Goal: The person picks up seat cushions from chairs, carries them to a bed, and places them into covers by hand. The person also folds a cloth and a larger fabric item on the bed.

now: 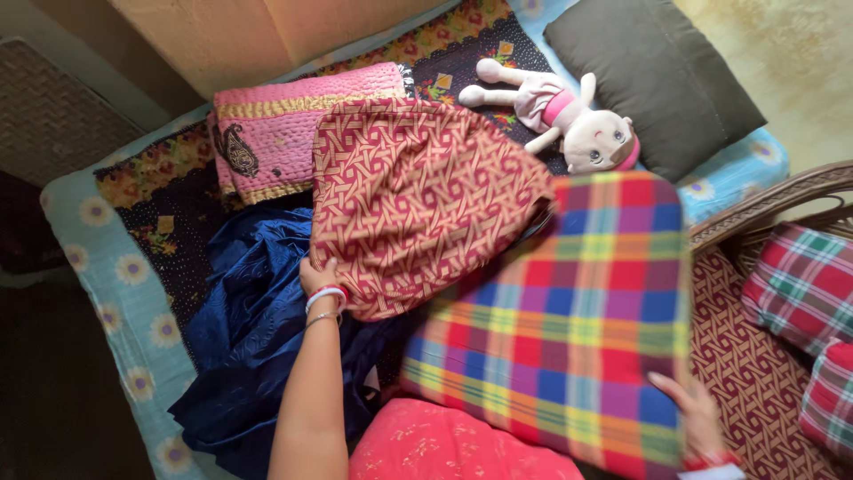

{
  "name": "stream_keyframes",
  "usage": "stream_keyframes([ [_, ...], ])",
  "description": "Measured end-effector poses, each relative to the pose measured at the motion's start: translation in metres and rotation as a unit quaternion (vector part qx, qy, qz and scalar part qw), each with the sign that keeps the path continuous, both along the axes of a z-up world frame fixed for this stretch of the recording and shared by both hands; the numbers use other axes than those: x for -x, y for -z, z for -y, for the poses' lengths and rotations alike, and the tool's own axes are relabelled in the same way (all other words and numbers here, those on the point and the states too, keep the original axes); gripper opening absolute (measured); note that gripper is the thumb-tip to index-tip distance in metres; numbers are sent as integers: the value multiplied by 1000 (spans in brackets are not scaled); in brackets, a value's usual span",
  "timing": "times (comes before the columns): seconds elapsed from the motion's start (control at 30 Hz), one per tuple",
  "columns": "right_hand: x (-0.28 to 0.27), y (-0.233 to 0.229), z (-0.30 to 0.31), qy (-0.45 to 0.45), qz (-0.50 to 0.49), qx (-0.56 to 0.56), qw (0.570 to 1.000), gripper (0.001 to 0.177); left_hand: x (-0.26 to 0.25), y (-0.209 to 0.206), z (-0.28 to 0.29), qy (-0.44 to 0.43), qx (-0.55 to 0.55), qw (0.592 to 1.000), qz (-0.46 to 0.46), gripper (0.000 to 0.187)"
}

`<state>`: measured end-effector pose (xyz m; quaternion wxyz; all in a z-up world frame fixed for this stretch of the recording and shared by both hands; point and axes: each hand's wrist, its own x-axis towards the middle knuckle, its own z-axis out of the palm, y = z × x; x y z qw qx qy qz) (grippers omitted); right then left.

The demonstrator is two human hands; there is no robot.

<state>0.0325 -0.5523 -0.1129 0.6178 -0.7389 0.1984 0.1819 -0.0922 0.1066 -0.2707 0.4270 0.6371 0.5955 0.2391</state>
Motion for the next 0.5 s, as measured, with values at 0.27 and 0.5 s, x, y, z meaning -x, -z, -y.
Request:
stream_keyframes([
  [0.27, 50, -24, 96, -3, 53, 171, 984, 54, 18, 5, 133, -61, -70, 995, -36, 81],
  [0.5, 51, -22, 143, -17, 79, 282, 956, 67, 21, -220, 316, 402, 278, 817, 306, 34],
])
